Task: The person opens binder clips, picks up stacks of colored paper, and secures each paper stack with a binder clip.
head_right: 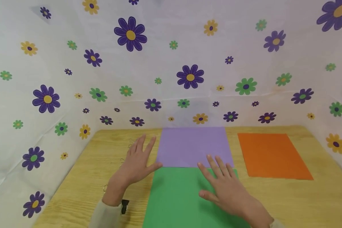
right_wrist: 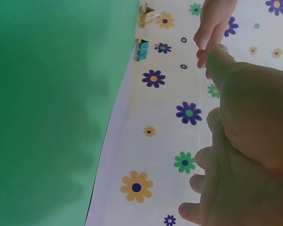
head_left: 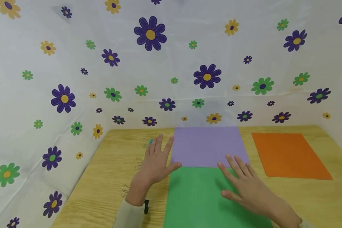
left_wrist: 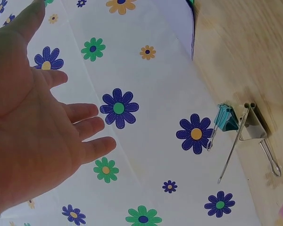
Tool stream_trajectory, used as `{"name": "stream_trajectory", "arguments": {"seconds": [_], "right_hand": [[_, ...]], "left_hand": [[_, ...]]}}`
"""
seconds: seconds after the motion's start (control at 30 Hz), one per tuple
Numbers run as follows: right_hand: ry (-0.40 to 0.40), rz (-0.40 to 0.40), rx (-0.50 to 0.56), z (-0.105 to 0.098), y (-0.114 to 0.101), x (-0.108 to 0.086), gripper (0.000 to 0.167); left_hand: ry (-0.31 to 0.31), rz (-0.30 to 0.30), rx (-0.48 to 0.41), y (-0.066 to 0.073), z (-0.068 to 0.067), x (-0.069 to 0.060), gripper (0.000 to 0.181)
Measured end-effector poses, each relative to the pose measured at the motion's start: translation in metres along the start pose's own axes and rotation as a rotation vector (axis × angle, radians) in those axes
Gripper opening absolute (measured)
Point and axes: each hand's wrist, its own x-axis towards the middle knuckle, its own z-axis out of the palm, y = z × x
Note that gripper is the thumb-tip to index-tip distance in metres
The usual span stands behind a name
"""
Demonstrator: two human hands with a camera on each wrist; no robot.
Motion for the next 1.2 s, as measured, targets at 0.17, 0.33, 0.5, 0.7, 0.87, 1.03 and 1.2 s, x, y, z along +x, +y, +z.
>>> {"name": "stream_trajectory", "arguments": {"seconds": [0.17, 0.33, 0.5, 0.7, 0.87, 1.03, 1.2], "right_hand": [[-0.02, -0.004, 0.031, 0.004, -0.002, -0.008, 0.083], [-0.072, 0.005, 0.072, 0.012, -0.001, -0.018, 0.085], [-0.125, 0.007, 0.096, 0.019, 0.002, -0.026, 0.085], [-0.157, -0.013, 0.103, 0.018, 0.006, -0.029, 0.085], [-0.157, -0.039, 0.071, 0.017, 0.008, -0.031, 0.087], [-0.178, -0.051, 0.075, 0.017, 0.012, -0.031, 0.091], [-0.207, -0.059, 0.086, 0.019, 0.016, -0.031, 0.094]], "left_hand": [[0.003, -0.005, 0.008, -0.001, 0.001, -0.001, 0.093], [-0.008, -0.008, 0.0, -0.001, 0.001, -0.002, 0.093], [-0.035, -0.006, 0.009, 0.0, 0.002, -0.002, 0.093], [-0.037, -0.003, 0.022, -0.001, 0.004, -0.001, 0.093], [-0.036, -0.006, 0.011, -0.001, 0.004, 0.001, 0.093], [-0.04, -0.004, 0.013, -0.003, 0.004, 0.001, 0.091], [-0.054, -0.01, 0.009, -0.005, 0.004, -0.001, 0.091]]}}
